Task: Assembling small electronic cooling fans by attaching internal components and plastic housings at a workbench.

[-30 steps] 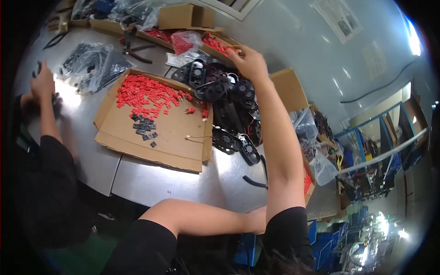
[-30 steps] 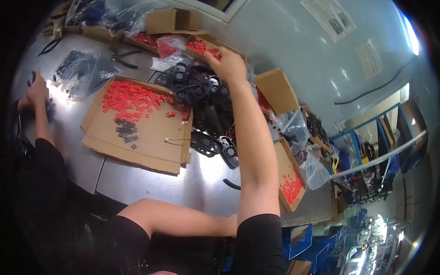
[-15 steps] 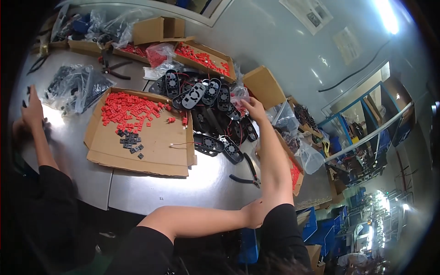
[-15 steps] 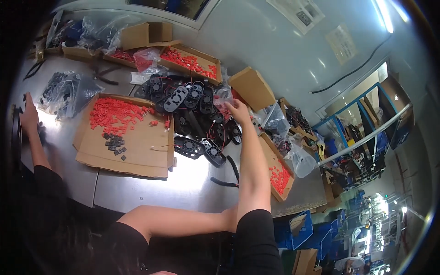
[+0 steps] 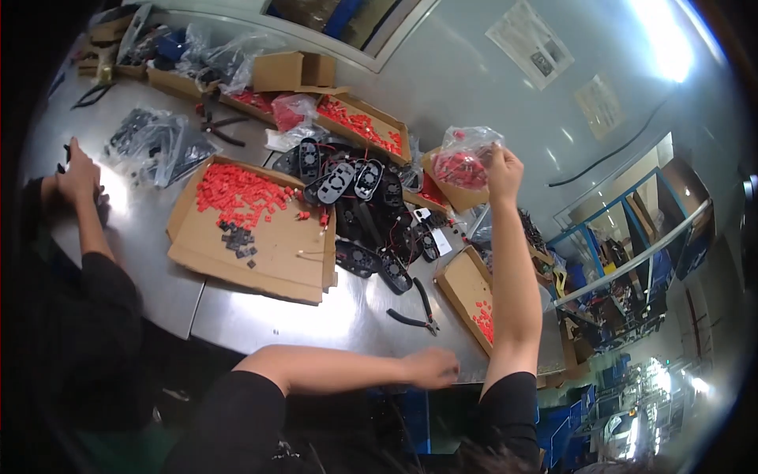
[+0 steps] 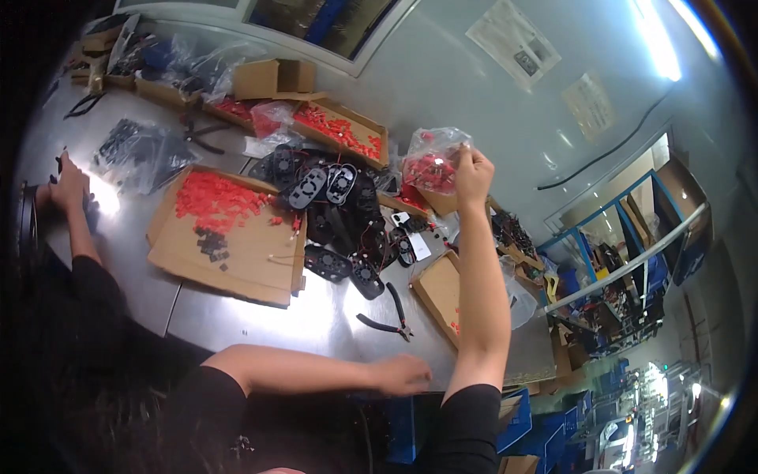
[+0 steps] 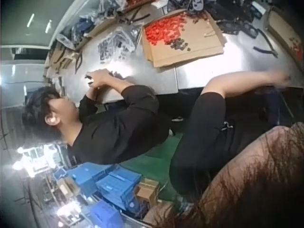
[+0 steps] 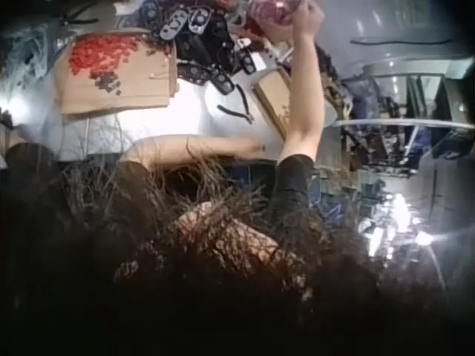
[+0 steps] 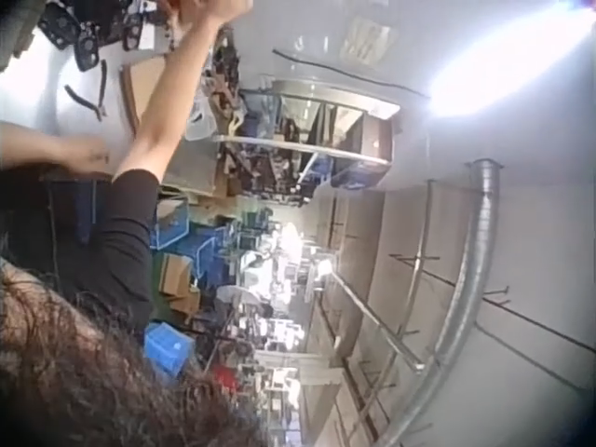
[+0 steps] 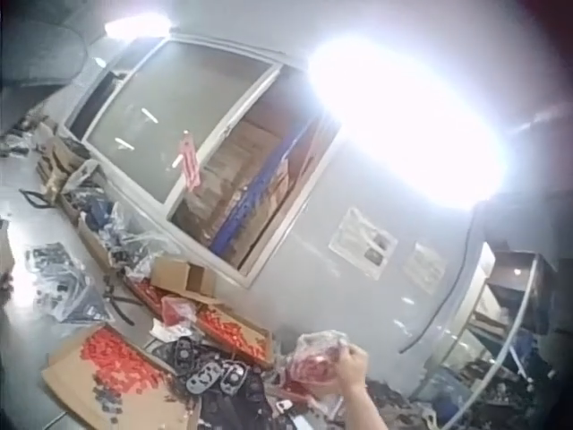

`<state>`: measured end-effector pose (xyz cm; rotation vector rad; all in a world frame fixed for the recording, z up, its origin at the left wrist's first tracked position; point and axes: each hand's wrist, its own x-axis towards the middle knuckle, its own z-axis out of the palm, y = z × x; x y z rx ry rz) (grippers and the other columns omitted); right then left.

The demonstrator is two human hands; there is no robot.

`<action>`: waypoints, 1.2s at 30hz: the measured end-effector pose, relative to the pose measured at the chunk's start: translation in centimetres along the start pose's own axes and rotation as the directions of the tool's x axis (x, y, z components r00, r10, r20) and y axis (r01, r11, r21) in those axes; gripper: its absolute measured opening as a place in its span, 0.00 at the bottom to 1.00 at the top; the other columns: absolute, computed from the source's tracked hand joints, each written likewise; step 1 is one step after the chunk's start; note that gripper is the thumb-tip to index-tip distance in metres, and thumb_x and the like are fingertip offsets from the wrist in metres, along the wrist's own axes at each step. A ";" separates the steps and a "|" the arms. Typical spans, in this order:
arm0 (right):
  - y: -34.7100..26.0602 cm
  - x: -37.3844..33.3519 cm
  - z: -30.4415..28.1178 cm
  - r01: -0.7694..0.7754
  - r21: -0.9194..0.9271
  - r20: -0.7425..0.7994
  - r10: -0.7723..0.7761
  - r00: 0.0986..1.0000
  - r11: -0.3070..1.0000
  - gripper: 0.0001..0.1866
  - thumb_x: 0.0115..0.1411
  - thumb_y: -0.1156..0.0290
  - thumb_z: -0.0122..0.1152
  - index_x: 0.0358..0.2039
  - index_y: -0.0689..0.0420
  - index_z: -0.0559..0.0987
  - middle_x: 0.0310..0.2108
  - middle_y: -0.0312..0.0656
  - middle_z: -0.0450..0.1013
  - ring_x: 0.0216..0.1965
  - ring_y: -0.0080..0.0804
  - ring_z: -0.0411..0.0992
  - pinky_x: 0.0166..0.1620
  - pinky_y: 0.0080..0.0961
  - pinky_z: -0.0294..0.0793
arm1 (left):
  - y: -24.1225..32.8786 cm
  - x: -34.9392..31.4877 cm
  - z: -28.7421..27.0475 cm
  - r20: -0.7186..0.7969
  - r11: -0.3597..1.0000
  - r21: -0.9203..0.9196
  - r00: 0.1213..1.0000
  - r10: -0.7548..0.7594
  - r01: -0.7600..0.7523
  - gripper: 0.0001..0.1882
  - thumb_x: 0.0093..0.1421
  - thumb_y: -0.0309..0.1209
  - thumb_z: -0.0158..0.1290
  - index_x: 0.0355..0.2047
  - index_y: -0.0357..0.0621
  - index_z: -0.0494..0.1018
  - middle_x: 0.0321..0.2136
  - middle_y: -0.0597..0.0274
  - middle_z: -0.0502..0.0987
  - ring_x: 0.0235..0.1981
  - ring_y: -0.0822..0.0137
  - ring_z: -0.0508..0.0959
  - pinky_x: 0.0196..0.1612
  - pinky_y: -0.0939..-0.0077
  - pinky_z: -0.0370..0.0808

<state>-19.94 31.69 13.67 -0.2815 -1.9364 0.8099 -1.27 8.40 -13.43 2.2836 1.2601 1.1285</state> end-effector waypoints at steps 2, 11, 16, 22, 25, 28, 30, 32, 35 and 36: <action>-3.1 -1.7 -1.5 -0.034 0.054 0.058 0.031 0.998 0.998 0.17 0.72 0.67 0.56 0.31 0.67 0.83 0.28 0.36 0.79 0.28 0.20 0.71 0.34 0.21 0.71 | -0.5 0.7 -3.0 0.070 0.685 -0.604 0.884 -0.463 0.407 0.25 0.67 0.51 0.52 0.50 0.40 0.74 0.50 0.48 0.77 0.47 0.48 0.80 0.50 0.54 0.77; -12.3 -18.9 0.3 -0.607 0.590 0.595 0.223 0.773 0.532 0.13 0.72 0.70 0.53 0.40 0.65 0.82 0.39 0.45 0.82 0.38 0.30 0.81 0.45 0.27 0.81 | 2.7 -14.3 -15.7 -0.023 -0.257 -0.949 0.856 -0.516 -0.181 0.55 0.61 0.80 0.31 0.75 0.53 0.53 0.67 0.43 0.66 0.64 0.42 0.71 0.64 0.50 0.70; -13.4 -26.7 5.0 -0.769 0.363 0.875 0.091 0.475 0.526 0.15 0.71 0.70 0.53 0.45 0.69 0.83 0.41 0.46 0.82 0.42 0.30 0.80 0.48 0.27 0.79 | 6.1 -19.3 -11.6 -0.152 -0.419 -0.845 0.901 -0.406 -0.331 0.54 0.63 0.74 0.42 0.76 0.49 0.48 0.68 0.41 0.62 0.57 0.26 0.74 0.51 0.39 0.82; -15.1 -29.9 6.3 -0.433 0.467 0.654 0.029 0.756 0.771 0.19 0.66 0.77 0.56 0.57 0.64 0.76 0.54 0.44 0.76 0.58 0.33 0.73 0.62 0.30 0.69 | 8.6 -21.9 -11.0 -0.277 -0.276 -0.669 0.575 -0.770 -0.690 0.35 0.69 0.56 0.43 0.66 0.43 0.65 0.59 0.42 0.73 0.58 0.32 0.73 0.54 0.38 0.77; -15.3 -31.5 4.4 0.051 0.431 0.417 -0.249 0.874 0.901 0.23 0.56 0.77 0.65 0.54 0.63 0.77 0.54 0.49 0.75 0.55 0.41 0.75 0.59 0.35 0.72 | 8.5 -23.9 -11.9 -0.311 -0.121 -0.781 0.549 -0.776 -0.613 0.34 0.69 0.52 0.40 0.67 0.42 0.64 0.57 0.43 0.74 0.57 0.41 0.76 0.57 0.38 0.76; -16.4 -32.4 2.8 0.169 0.417 0.571 -0.402 0.715 0.893 0.22 0.54 0.74 0.70 0.49 0.64 0.79 0.49 0.50 0.75 0.50 0.46 0.75 0.52 0.37 0.75 | 10.2 -23.5 -13.3 -0.283 0.001 -0.863 0.481 -0.830 -0.505 0.35 0.69 0.54 0.41 0.67 0.42 0.63 0.58 0.45 0.74 0.57 0.46 0.77 0.57 0.40 0.76; -17.2 -32.7 3.2 0.195 0.361 0.569 -0.381 0.728 0.912 0.19 0.54 0.68 0.73 0.43 0.64 0.80 0.45 0.49 0.75 0.46 0.48 0.75 0.48 0.36 0.75 | 10.3 -22.8 -14.0 -0.285 0.068 -0.902 0.467 -0.837 -0.427 0.36 0.69 0.54 0.42 0.68 0.43 0.61 0.59 0.47 0.73 0.59 0.49 0.76 0.59 0.45 0.77; -17.3 -32.4 3.7 0.200 0.046 0.648 -0.182 0.740 0.979 0.19 0.54 0.65 0.75 0.40 0.63 0.80 0.43 0.49 0.75 0.46 0.48 0.74 0.47 0.36 0.74 | 10.3 -22.3 -14.5 -0.279 0.098 -0.922 0.467 -0.839 -0.376 0.36 0.70 0.55 0.43 0.69 0.43 0.60 0.60 0.48 0.73 0.59 0.51 0.76 0.59 0.48 0.78; -16.1 -31.7 3.7 0.053 0.182 0.700 -0.168 0.694 0.982 0.11 0.58 0.70 0.71 0.36 0.63 0.80 0.40 0.48 0.75 0.38 0.42 0.75 0.39 0.31 0.75 | 10.1 -22.1 -14.4 -0.263 0.111 -0.930 0.423 -0.867 -0.350 0.39 0.68 0.54 0.51 0.71 0.46 0.58 0.62 0.50 0.71 0.60 0.51 0.75 0.62 0.51 0.76; -15.8 -31.4 3.6 -0.118 0.314 0.767 -0.178 0.617 0.942 0.09 0.60 0.72 0.70 0.36 0.64 0.81 0.40 0.47 0.75 0.35 0.39 0.76 0.36 0.29 0.75 | 9.8 -22.3 -14.5 -0.260 0.112 -0.933 0.427 -0.866 -0.343 0.39 0.68 0.54 0.51 0.71 0.46 0.58 0.62 0.50 0.71 0.60 0.51 0.75 0.62 0.51 0.76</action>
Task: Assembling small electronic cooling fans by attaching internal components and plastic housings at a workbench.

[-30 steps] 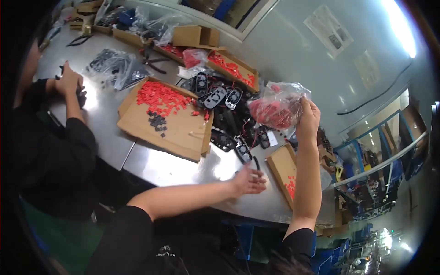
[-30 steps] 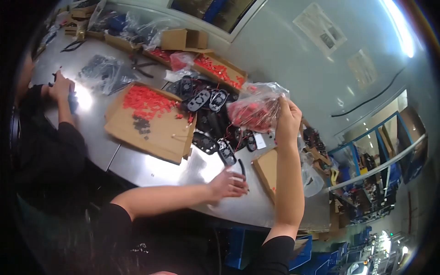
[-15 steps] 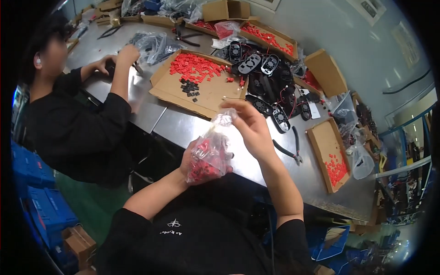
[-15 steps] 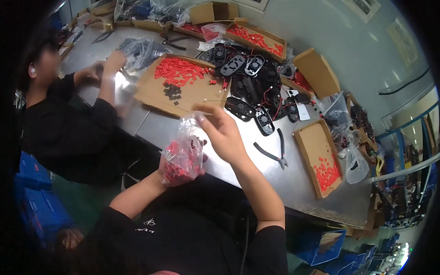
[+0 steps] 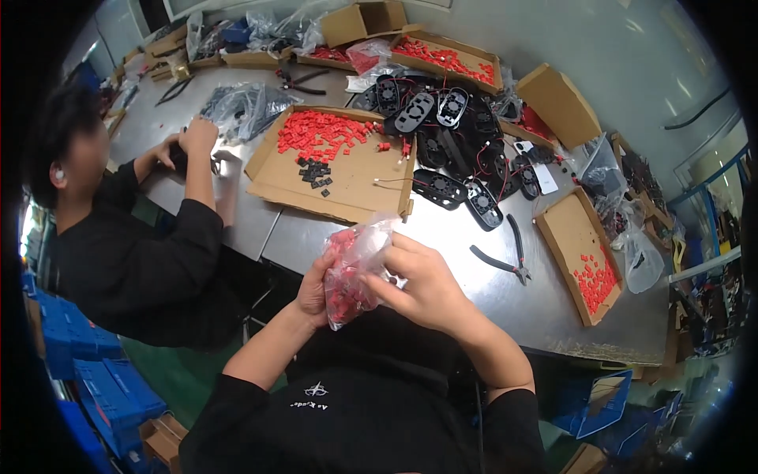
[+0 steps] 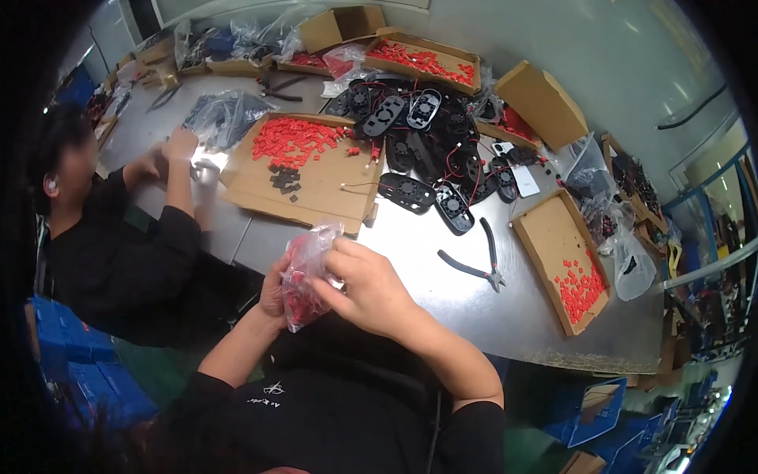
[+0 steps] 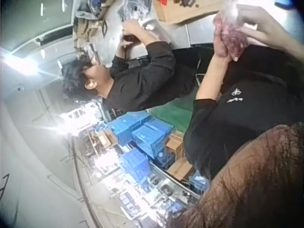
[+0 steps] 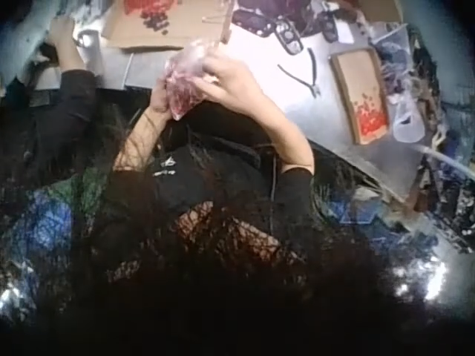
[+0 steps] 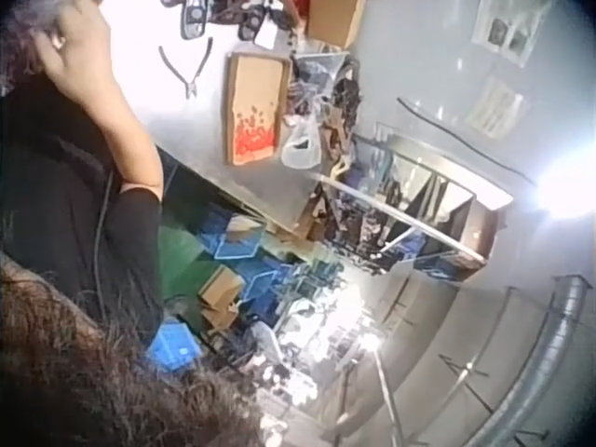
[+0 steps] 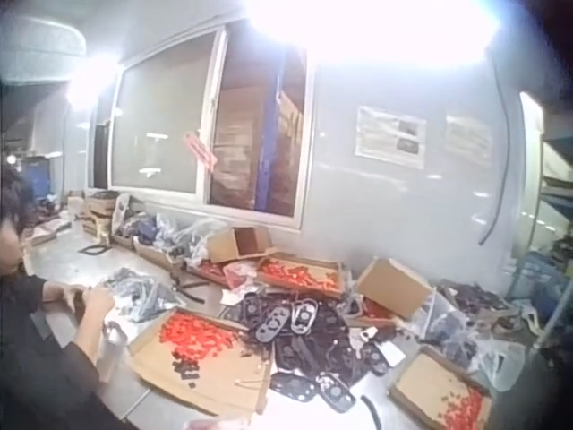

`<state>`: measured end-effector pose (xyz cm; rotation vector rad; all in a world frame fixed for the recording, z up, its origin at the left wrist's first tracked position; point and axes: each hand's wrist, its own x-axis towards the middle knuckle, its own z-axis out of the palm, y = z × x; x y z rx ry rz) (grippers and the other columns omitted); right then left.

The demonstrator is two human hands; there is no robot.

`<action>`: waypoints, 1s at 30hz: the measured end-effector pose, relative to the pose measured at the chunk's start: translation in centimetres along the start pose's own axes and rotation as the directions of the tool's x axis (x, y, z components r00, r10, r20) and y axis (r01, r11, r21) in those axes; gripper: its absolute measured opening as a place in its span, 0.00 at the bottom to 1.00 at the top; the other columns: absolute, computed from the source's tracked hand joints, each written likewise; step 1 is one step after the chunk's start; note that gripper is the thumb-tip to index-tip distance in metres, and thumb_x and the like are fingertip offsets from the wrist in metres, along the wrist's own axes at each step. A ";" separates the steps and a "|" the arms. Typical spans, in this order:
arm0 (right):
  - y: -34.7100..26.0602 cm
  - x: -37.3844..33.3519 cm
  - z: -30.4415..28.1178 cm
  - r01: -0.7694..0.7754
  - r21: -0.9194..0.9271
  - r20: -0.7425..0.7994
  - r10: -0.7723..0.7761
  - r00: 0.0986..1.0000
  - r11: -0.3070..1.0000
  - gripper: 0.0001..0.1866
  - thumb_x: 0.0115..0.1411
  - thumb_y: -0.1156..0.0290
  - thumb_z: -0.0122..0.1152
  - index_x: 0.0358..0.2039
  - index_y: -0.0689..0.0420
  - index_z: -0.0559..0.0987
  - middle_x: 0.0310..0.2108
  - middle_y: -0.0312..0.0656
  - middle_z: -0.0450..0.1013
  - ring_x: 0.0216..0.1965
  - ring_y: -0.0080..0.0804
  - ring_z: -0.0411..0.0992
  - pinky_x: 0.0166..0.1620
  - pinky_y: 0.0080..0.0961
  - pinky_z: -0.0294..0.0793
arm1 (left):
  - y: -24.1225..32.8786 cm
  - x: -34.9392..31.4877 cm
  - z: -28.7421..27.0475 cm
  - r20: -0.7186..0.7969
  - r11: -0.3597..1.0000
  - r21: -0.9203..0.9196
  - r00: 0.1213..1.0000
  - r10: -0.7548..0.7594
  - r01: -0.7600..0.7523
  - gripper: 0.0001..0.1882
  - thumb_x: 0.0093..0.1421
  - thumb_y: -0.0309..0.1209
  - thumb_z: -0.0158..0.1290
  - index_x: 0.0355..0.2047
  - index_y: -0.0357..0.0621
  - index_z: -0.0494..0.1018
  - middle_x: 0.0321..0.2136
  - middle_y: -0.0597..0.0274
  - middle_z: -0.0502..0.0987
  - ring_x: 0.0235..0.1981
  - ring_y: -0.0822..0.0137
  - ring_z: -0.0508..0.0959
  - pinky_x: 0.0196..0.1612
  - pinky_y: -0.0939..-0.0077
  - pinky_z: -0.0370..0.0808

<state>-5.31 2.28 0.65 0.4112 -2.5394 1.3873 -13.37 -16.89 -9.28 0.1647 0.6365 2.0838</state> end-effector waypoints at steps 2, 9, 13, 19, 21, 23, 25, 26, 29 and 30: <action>0.0 0.2 -0.3 0.088 0.038 -0.074 -0.085 0.994 0.995 0.08 0.60 0.74 0.69 0.37 0.64 0.81 0.40 0.47 0.76 0.33 0.36 0.75 0.34 0.27 0.74 | 0.4 0.3 0.0 0.036 0.996 -0.060 0.998 -0.060 0.063 0.39 0.68 0.55 0.51 0.72 0.47 0.58 0.63 0.50 0.70 0.60 0.52 0.76 0.62 0.50 0.76; 1.1 0.5 -2.7 0.127 0.150 -0.224 -0.091 0.970 0.980 0.07 0.59 0.79 0.66 0.39 0.62 0.82 0.31 0.42 0.75 0.28 0.27 0.72 0.31 0.22 0.69 | 3.2 2.2 1.1 -0.036 0.998 0.056 0.998 0.044 -0.042 0.39 0.70 0.55 0.49 0.71 0.43 0.58 0.61 0.50 0.73 0.60 0.56 0.77 0.60 0.54 0.77; 9.2 -0.4 -4.1 0.109 0.068 -0.473 -0.064 0.879 0.992 0.04 0.63 0.77 0.61 0.36 0.63 0.83 0.26 0.37 0.74 0.24 0.23 0.69 0.30 0.21 0.67 | 8.8 7.2 0.6 -0.080 0.937 0.344 0.991 0.103 -0.069 0.37 0.72 0.55 0.48 0.70 0.43 0.60 0.58 0.53 0.76 0.55 0.59 0.79 0.54 0.56 0.81; 13.6 -0.5 -3.3 -0.099 0.137 -0.538 0.157 0.828 0.986 0.08 0.66 0.71 0.61 0.36 0.64 0.82 0.22 0.38 0.75 0.23 0.21 0.70 0.28 0.22 0.68 | 15.6 15.0 -0.4 -0.064 0.691 0.699 0.947 0.316 -0.184 0.26 0.71 0.42 0.53 0.65 0.47 0.66 0.53 0.55 0.78 0.48 0.59 0.84 0.48 0.61 0.86; 14.5 -0.9 -3.0 -0.087 0.034 -0.496 0.092 0.864 0.996 0.08 0.65 0.71 0.61 0.35 0.63 0.81 0.22 0.41 0.74 0.22 0.25 0.71 0.29 0.25 0.70 | 16.5 17.0 -1.1 0.036 0.605 0.768 0.958 0.283 -0.208 0.24 0.71 0.37 0.55 0.64 0.46 0.66 0.52 0.56 0.78 0.45 0.61 0.84 0.47 0.63 0.85; 14.9 -1.0 -2.8 -0.047 -0.058 -0.454 0.016 0.891 0.997 0.09 0.64 0.67 0.61 0.33 0.60 0.81 0.24 0.45 0.76 0.25 0.39 0.75 0.31 0.33 0.73 | 17.2 18.0 -1.6 0.056 0.556 0.801 0.952 0.302 -0.224 0.24 0.70 0.36 0.56 0.63 0.44 0.67 0.51 0.56 0.78 0.46 0.63 0.83 0.47 0.65 0.85; 14.5 -0.9 -2.9 -0.028 -0.084 -0.455 -0.013 0.890 0.996 0.09 0.64 0.64 0.61 0.32 0.57 0.80 0.25 0.46 0.77 0.27 0.46 0.78 0.32 0.39 0.76 | 17.8 18.7 -1.8 0.083 0.453 0.860 0.939 0.334 -0.236 0.25 0.68 0.34 0.58 0.62 0.42 0.66 0.52 0.57 0.78 0.51 0.65 0.81 0.51 0.66 0.83; 14.5 -1.0 -3.0 -0.032 -0.080 -0.461 -0.009 0.887 0.996 0.09 0.64 0.64 0.61 0.32 0.57 0.80 0.25 0.46 0.77 0.27 0.46 0.78 0.32 0.39 0.76 | 17.7 19.0 -1.6 0.083 0.451 0.862 0.942 0.327 -0.232 0.25 0.68 0.34 0.58 0.62 0.42 0.66 0.52 0.57 0.78 0.51 0.65 0.81 0.51 0.66 0.83; 14.6 -1.1 -3.1 -0.087 -0.083 -0.429 0.043 0.902 0.993 0.10 0.64 0.64 0.61 0.31 0.57 0.80 0.24 0.46 0.77 0.27 0.48 0.78 0.32 0.39 0.76 | 17.8 19.8 -1.6 0.121 0.435 0.857 0.928 0.353 -0.277 0.29 0.67 0.35 0.60 0.64 0.42 0.65 0.53 0.57 0.77 0.52 0.66 0.80 0.53 0.68 0.81; 14.6 -1.0 -3.0 -0.075 -0.084 -0.423 0.033 0.906 0.994 0.10 0.64 0.64 0.61 0.31 0.57 0.80 0.25 0.46 0.77 0.27 0.48 0.78 0.32 0.40 0.76 | 18.2 19.9 -1.9 0.158 0.329 0.897 0.909 0.385 -0.296 0.30 0.66 0.35 0.61 0.65 0.41 0.64 0.53 0.57 0.77 0.52 0.66 0.79 0.54 0.69 0.80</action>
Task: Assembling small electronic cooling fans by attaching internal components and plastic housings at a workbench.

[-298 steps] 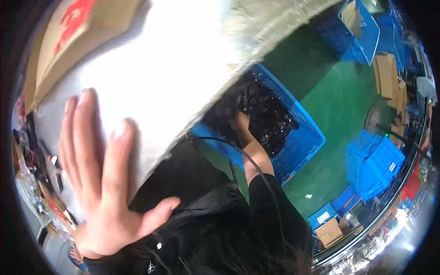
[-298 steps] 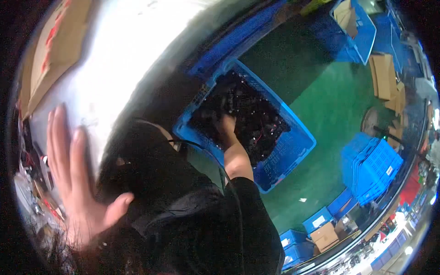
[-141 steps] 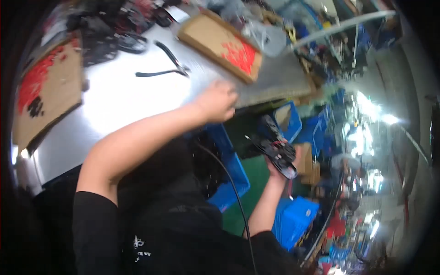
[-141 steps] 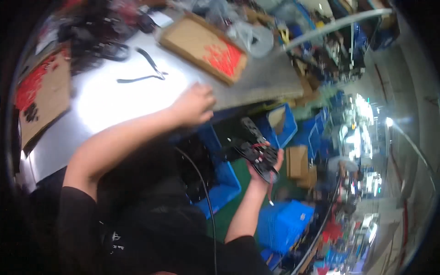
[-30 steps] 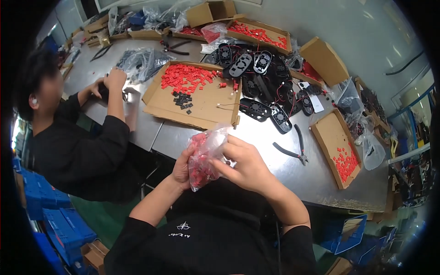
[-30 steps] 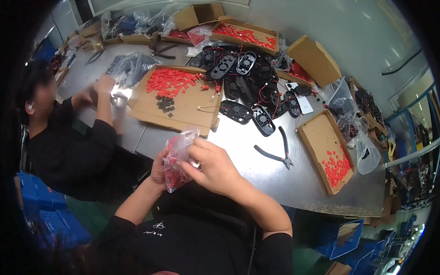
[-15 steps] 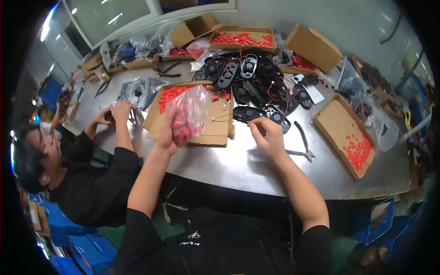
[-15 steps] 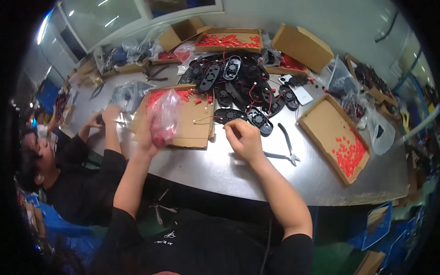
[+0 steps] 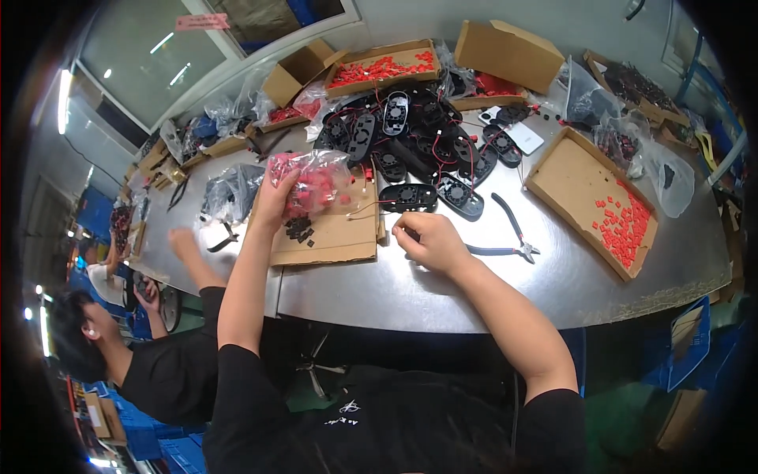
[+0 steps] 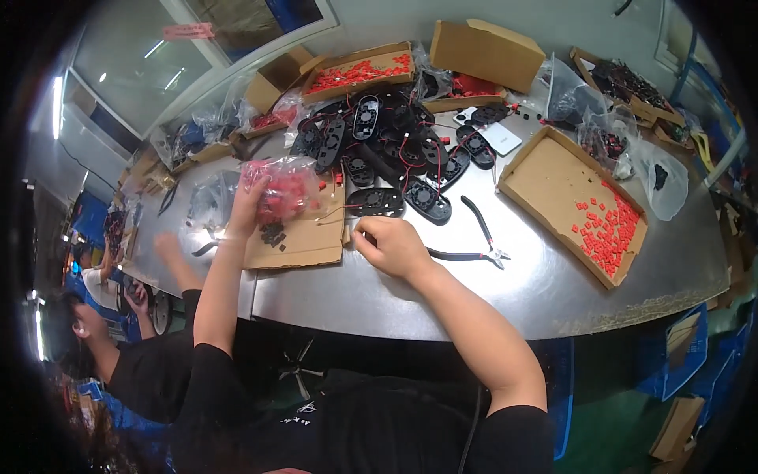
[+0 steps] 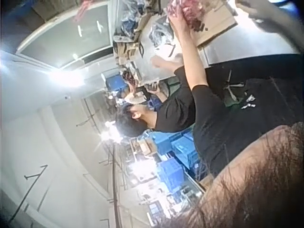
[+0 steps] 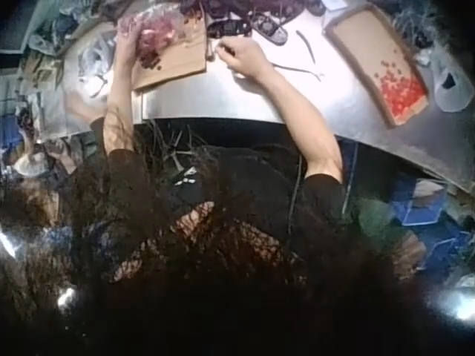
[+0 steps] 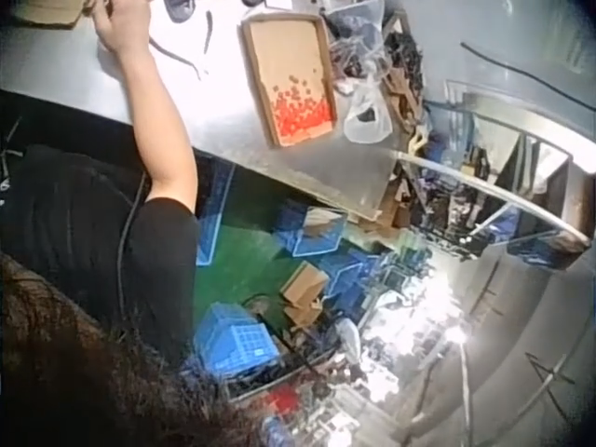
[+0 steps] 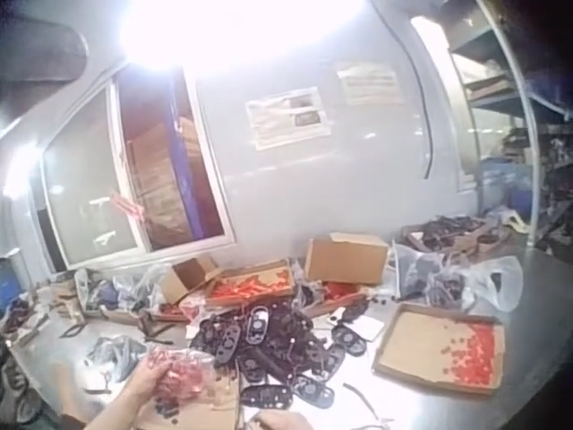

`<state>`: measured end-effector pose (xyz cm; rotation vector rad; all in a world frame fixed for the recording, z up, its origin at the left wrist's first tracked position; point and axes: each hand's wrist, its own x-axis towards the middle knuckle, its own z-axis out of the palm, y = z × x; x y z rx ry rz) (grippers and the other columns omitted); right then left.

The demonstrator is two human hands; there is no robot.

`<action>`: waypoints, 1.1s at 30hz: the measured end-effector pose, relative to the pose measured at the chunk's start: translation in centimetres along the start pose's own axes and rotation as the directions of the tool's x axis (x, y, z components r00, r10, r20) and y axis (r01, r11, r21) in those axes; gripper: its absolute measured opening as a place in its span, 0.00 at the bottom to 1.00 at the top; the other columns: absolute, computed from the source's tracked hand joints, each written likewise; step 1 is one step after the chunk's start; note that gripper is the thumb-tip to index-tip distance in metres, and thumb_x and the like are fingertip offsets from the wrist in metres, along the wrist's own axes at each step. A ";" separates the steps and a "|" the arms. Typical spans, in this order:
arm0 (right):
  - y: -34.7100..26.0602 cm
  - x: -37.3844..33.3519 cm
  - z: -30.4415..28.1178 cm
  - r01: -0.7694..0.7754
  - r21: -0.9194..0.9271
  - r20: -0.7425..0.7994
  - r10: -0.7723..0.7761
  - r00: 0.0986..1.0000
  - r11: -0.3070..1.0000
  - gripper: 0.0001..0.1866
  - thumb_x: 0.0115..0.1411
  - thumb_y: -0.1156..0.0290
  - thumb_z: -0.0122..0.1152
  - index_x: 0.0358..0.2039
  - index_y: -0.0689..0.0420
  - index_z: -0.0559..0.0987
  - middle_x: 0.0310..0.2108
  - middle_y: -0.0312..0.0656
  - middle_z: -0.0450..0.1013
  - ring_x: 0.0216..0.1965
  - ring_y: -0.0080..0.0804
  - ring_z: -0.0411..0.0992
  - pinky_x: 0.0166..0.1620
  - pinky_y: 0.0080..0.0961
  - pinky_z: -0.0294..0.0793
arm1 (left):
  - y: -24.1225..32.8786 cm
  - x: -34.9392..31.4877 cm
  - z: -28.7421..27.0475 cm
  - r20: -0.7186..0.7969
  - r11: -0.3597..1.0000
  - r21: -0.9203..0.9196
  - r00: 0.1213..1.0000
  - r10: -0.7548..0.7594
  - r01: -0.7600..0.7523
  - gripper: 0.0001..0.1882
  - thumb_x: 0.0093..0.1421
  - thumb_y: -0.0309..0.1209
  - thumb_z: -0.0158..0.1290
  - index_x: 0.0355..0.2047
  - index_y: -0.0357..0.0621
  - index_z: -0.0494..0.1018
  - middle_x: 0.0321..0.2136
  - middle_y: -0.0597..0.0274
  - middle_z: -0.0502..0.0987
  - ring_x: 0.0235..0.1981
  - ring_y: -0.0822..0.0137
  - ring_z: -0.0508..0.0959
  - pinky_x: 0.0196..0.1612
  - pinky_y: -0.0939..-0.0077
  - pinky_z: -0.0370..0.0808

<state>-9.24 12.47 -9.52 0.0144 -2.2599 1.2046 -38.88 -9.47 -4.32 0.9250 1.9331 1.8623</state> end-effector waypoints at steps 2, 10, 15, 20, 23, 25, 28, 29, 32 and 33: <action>0.0 0.0 0.2 0.005 0.003 0.001 -0.005 1.000 1.000 0.10 0.64 0.64 0.61 0.31 0.57 0.80 0.25 0.46 0.77 0.28 0.49 0.78 0.32 0.40 0.76 | 0.2 0.3 0.1 -0.005 0.993 0.104 0.999 0.049 -0.048 0.32 0.65 0.36 0.63 0.65 0.40 0.64 0.54 0.57 0.76 0.52 0.67 0.78 0.54 0.70 0.78; 0.4 -0.1 0.3 0.044 -0.052 0.024 -0.043 0.999 0.998 0.12 0.64 0.62 0.61 0.29 0.57 0.79 0.26 0.47 0.78 0.29 0.50 0.78 0.33 0.42 0.76 | 2.1 0.7 1.3 -0.025 0.921 0.378 0.993 0.113 -0.095 0.33 0.67 0.33 0.61 0.67 0.40 0.61 0.55 0.55 0.75 0.56 0.65 0.77 0.57 0.72 0.75; 0.2 -0.1 0.4 0.046 -0.055 0.049 -0.043 0.998 0.997 0.12 0.64 0.61 0.60 0.29 0.57 0.79 0.25 0.47 0.78 0.29 0.50 0.78 0.34 0.43 0.76 | 2.7 0.9 0.8 -0.002 0.952 0.293 0.996 0.092 -0.088 0.36 0.66 0.33 0.61 0.69 0.40 0.57 0.52 0.53 0.77 0.52 0.64 0.80 0.48 0.73 0.80; 0.4 -0.2 0.3 0.041 -0.070 0.067 -0.036 0.997 0.997 0.13 0.64 0.61 0.60 0.29 0.57 0.80 0.25 0.48 0.78 0.29 0.51 0.78 0.34 0.44 0.76 | 4.7 0.5 1.9 -0.004 0.969 0.230 0.996 0.093 -0.089 0.34 0.62 0.33 0.65 0.66 0.43 0.64 0.51 0.57 0.78 0.51 0.66 0.79 0.55 0.72 0.76; 0.3 -0.2 0.5 0.043 -0.081 0.082 -0.037 0.996 0.996 0.13 0.64 0.60 0.60 0.29 0.57 0.80 0.25 0.48 0.78 0.29 0.51 0.78 0.34 0.45 0.76 | 6.1 0.5 2.1 0.052 0.934 0.317 0.987 0.154 -0.162 0.34 0.62 0.33 0.65 0.65 0.41 0.65 0.52 0.58 0.78 0.51 0.67 0.79 0.55 0.71 0.76; 0.4 -0.2 0.5 0.031 -0.077 0.092 -0.024 0.995 0.997 0.13 0.64 0.60 0.60 0.29 0.57 0.81 0.25 0.48 0.78 0.29 0.51 0.78 0.34 0.45 0.76 | 7.0 0.6 2.6 0.156 0.829 0.455 0.946 0.286 -0.326 0.35 0.60 0.34 0.66 0.66 0.43 0.65 0.49 0.58 0.80 0.48 0.68 0.80 0.53 0.71 0.77; 0.4 -0.2 0.5 0.015 -0.083 0.111 -0.006 0.994 0.996 0.14 0.64 0.60 0.60 0.30 0.57 0.81 0.25 0.48 0.79 0.30 0.51 0.78 0.35 0.45 0.76 | 9.0 1.2 3.6 0.243 0.746 0.572 0.939 0.244 -0.342 0.37 0.58 0.35 0.67 0.66 0.45 0.66 0.44 0.54 0.82 0.43 0.65 0.83 0.50 0.69 0.78; 0.4 -0.2 0.4 0.014 -0.083 0.114 -0.005 0.993 0.996 0.14 0.64 0.60 0.60 0.30 0.57 0.81 0.25 0.48 0.79 0.30 0.51 0.78 0.35 0.45 0.76 | 10.1 1.3 4.3 0.240 0.747 0.572 0.940 0.243 -0.340 0.37 0.58 0.35 0.67 0.66 0.45 0.66 0.44 0.54 0.82 0.43 0.65 0.83 0.50 0.69 0.78; 0.6 -0.2 0.3 0.004 -0.100 0.123 0.008 0.992 0.995 0.14 0.64 0.59 0.60 0.30 0.57 0.81 0.25 0.48 0.78 0.30 0.52 0.78 0.35 0.44 0.76 | 12.3 2.0 5.6 0.322 0.534 0.774 0.938 0.132 -0.340 0.39 0.56 0.36 0.68 0.66 0.48 0.66 0.40 0.48 0.83 0.39 0.61 0.84 0.47 0.67 0.78; 0.6 -0.2 0.3 0.002 -0.093 0.118 0.009 0.993 0.996 0.14 0.64 0.59 0.60 0.30 0.57 0.81 0.25 0.48 0.78 0.29 0.52 0.78 0.34 0.44 0.76 | 12.5 2.3 5.6 0.356 0.512 0.781 0.928 0.107 -0.358 0.40 0.55 0.36 0.68 0.67 0.48 0.65 0.39 0.48 0.82 0.37 0.59 0.84 0.46 0.66 0.78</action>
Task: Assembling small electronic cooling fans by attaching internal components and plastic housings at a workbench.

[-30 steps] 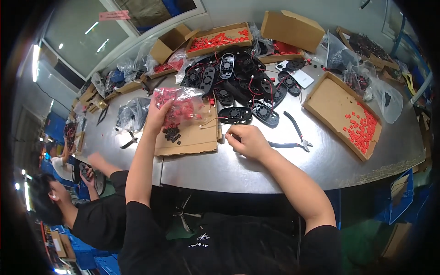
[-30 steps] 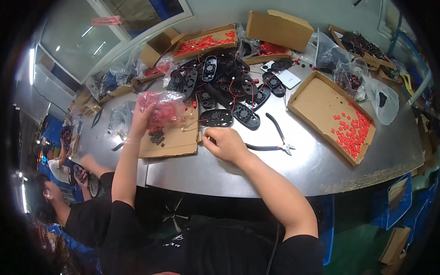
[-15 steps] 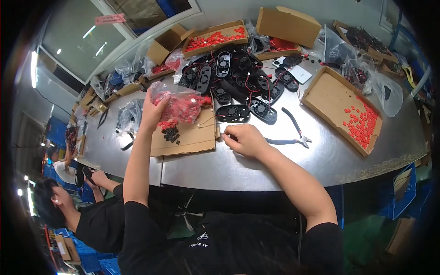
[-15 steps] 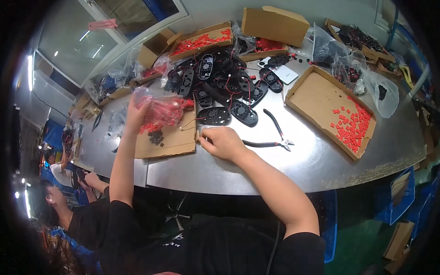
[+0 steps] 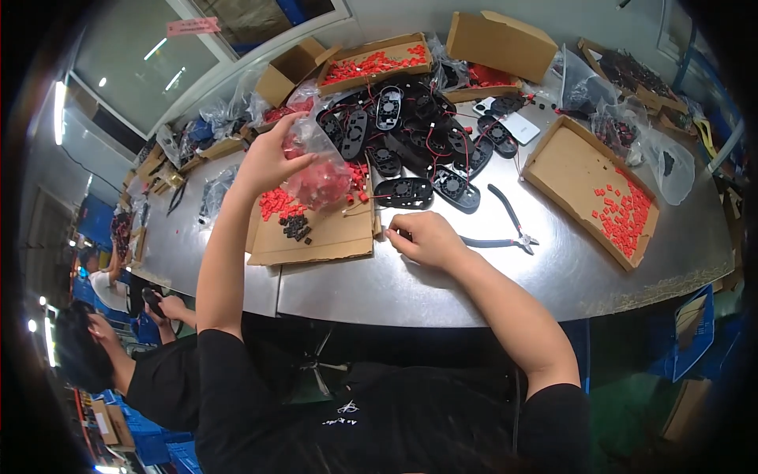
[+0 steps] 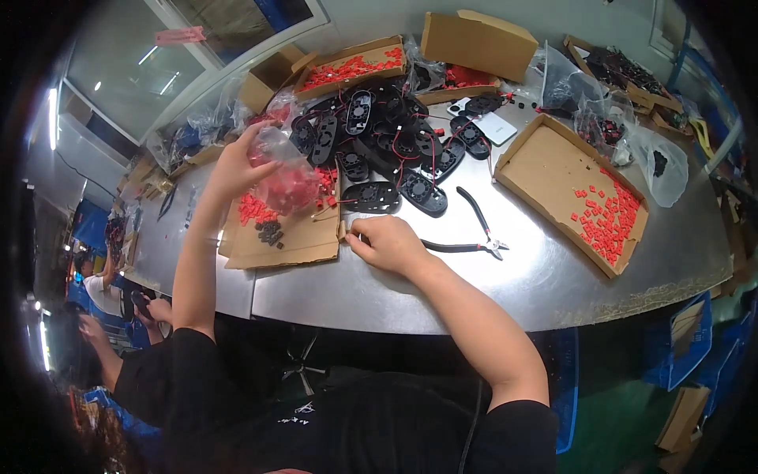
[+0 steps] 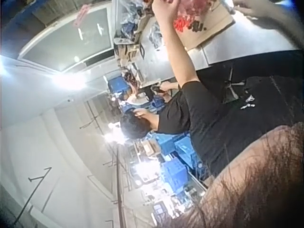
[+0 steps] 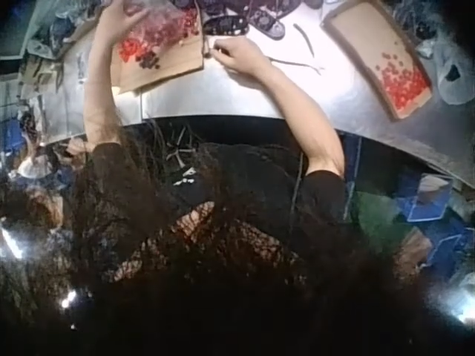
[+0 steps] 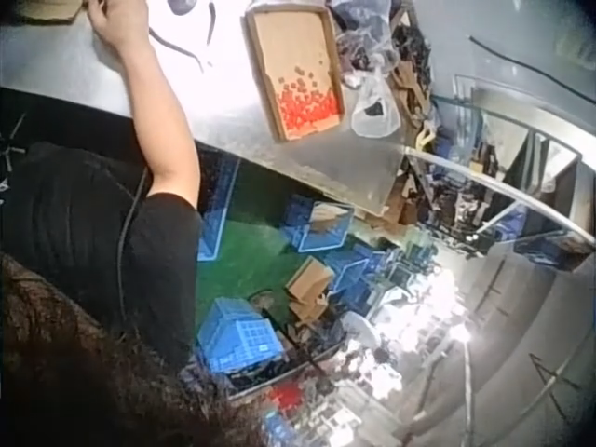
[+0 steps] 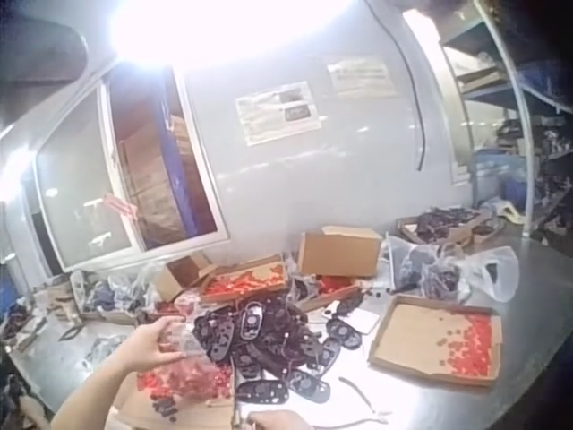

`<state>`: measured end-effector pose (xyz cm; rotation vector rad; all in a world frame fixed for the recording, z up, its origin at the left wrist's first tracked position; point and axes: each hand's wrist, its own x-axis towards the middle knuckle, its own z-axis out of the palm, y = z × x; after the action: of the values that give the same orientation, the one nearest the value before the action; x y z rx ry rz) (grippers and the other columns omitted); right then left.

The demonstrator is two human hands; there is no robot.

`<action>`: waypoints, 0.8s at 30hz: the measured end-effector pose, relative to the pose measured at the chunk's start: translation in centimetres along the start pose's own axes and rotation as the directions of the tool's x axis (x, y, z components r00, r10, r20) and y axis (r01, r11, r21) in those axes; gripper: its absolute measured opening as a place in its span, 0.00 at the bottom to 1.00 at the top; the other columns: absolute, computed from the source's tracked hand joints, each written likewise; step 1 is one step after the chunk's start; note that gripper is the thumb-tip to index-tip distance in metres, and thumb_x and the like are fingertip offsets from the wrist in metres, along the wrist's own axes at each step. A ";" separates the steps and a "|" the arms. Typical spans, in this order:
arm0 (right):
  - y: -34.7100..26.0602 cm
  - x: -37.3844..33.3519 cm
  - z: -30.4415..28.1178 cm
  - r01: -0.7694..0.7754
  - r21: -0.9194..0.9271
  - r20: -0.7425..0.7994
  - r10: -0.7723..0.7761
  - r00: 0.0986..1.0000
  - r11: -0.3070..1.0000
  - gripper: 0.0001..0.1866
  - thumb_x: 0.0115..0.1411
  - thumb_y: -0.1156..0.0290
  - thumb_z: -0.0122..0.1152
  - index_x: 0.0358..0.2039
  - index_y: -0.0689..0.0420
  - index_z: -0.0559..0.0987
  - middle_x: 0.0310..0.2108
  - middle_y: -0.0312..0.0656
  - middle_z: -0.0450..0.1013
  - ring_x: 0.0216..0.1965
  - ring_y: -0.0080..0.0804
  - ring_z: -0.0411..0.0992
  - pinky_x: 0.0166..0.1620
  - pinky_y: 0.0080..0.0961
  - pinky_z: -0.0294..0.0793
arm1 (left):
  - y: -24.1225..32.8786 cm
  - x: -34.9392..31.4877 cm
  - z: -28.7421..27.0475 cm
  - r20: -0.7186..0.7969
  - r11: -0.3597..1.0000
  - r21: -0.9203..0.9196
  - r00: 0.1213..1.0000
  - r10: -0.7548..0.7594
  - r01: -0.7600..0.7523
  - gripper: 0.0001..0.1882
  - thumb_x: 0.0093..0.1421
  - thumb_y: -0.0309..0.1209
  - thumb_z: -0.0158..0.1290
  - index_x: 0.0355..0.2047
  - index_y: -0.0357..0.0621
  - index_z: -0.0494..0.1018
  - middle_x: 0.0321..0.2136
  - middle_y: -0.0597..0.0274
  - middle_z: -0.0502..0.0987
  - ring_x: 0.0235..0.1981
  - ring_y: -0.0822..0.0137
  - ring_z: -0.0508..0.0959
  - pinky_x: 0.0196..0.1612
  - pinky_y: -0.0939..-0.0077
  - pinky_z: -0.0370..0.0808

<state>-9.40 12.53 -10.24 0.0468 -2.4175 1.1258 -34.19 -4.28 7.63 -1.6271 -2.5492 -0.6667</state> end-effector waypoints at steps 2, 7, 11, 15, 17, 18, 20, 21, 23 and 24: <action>0.0 0.0 0.0 -0.005 0.005 -0.008 0.005 1.000 1.000 0.14 0.64 0.59 0.60 0.30 0.57 0.80 0.25 0.48 0.78 0.29 0.52 0.78 0.34 0.45 0.76 | 0.2 0.5 -0.5 0.043 1.000 0.022 0.999 0.021 -0.022 0.40 0.55 0.36 0.69 0.67 0.48 0.65 0.37 0.47 0.82 0.36 0.58 0.84 0.45 0.66 0.78; 0.0 -0.1 0.0 -0.002 -0.015 0.008 0.002 1.000 1.000 0.14 0.64 0.59 0.60 0.29 0.57 0.80 0.24 0.49 0.77 0.29 0.53 0.77 0.34 0.46 0.75 | 2.5 1.8 -2.6 0.172 0.995 0.080 0.983 -0.065 0.051 0.43 0.54 0.38 0.69 0.69 0.49 0.64 0.33 0.46 0.82 0.35 0.52 0.83 0.43 0.62 0.78; 0.1 -0.2 0.1 0.034 -0.041 0.008 -0.034 0.999 0.999 0.14 0.64 0.59 0.60 0.29 0.57 0.79 0.23 0.50 0.76 0.28 0.53 0.77 0.34 0.46 0.75 | 3.5 3.0 -3.6 0.227 0.981 0.191 0.974 -0.013 -0.032 0.41 0.54 0.37 0.69 0.67 0.45 0.65 0.30 0.48 0.82 0.32 0.54 0.83 0.40 0.62 0.79; 0.0 -0.1 0.0 0.011 -0.034 0.019 -0.011 1.000 0.999 0.14 0.64 0.59 0.60 0.29 0.58 0.78 0.23 0.50 0.76 0.29 0.54 0.76 0.34 0.47 0.75 | 3.9 3.9 -3.5 0.341 0.931 0.309 0.937 0.082 -0.194 0.39 0.57 0.30 0.64 0.68 0.50 0.64 0.32 0.53 0.84 0.28 0.63 0.83 0.36 0.68 0.79; -0.1 -0.1 -0.1 -0.004 -0.025 0.024 0.004 1.000 1.000 0.14 0.64 0.59 0.59 0.29 0.58 0.78 0.24 0.50 0.76 0.29 0.54 0.76 0.34 0.47 0.75 | 5.7 3.6 -4.0 0.404 0.982 0.124 0.897 -0.178 0.139 0.38 0.56 0.35 0.66 0.65 0.42 0.65 0.31 0.46 0.83 0.32 0.50 0.84 0.40 0.61 0.80; -0.3 0.0 0.0 -0.004 -0.032 0.029 0.005 1.000 0.999 0.15 0.64 0.59 0.59 0.29 0.58 0.78 0.24 0.50 0.76 0.29 0.54 0.76 0.34 0.47 0.75 | 5.4 3.5 -4.0 0.405 0.982 0.125 0.897 -0.178 0.139 0.38 0.56 0.35 0.66 0.65 0.42 0.65 0.31 0.46 0.83 0.32 0.50 0.84 0.40 0.61 0.80; -0.3 0.0 0.1 -0.003 -0.038 0.034 0.004 0.999 0.999 0.15 0.64 0.59 0.59 0.29 0.58 0.79 0.24 0.50 0.76 0.29 0.55 0.76 0.34 0.47 0.75 | 4.2 3.4 -4.0 0.370 0.976 0.215 0.928 -0.052 -0.031 0.37 0.56 0.34 0.65 0.65 0.42 0.65 0.31 0.47 0.84 0.32 0.51 0.84 0.40 0.62 0.80; -0.2 0.0 0.2 0.006 -0.047 0.035 -0.004 0.999 0.999 0.15 0.64 0.59 0.59 0.29 0.58 0.79 0.24 0.51 0.77 0.30 0.55 0.77 0.35 0.47 0.76 | 3.8 3.4 -3.9 0.369 0.976 0.216 0.928 -0.053 -0.030 0.37 0.56 0.34 0.65 0.65 0.42 0.65 0.31 0.47 0.84 0.32 0.51 0.84 0.40 0.62 0.80; 0.0 -0.1 0.3 0.017 -0.052 0.036 -0.015 0.999 0.998 0.15 0.64 0.59 0.59 0.29 0.58 0.79 0.24 0.51 0.77 0.30 0.55 0.77 0.35 0.47 0.76 | 3.7 3.3 -3.7 0.369 0.983 0.180 0.928 -0.047 -0.022 0.37 0.58 0.27 0.62 0.68 0.49 0.63 0.29 0.54 0.82 0.22 0.66 0.81 0.28 0.69 0.80; 0.1 -0.2 0.2 0.008 -0.048 0.042 -0.006 0.999 0.999 0.15 0.64 0.58 0.59 0.29 0.58 0.79 0.24 0.51 0.77 0.30 0.55 0.77 0.36 0.47 0.76 | 4.1 3.3 -3.9 0.370 0.983 0.184 0.928 -0.050 -0.021 0.37 0.58 0.27 0.62 0.68 0.49 0.63 0.29 0.54 0.82 0.22 0.66 0.81 0.28 0.69 0.80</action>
<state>-9.30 12.40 -10.51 0.0643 -2.4781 1.0735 -32.86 -1.45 13.36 -1.8180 -2.7711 -0.1153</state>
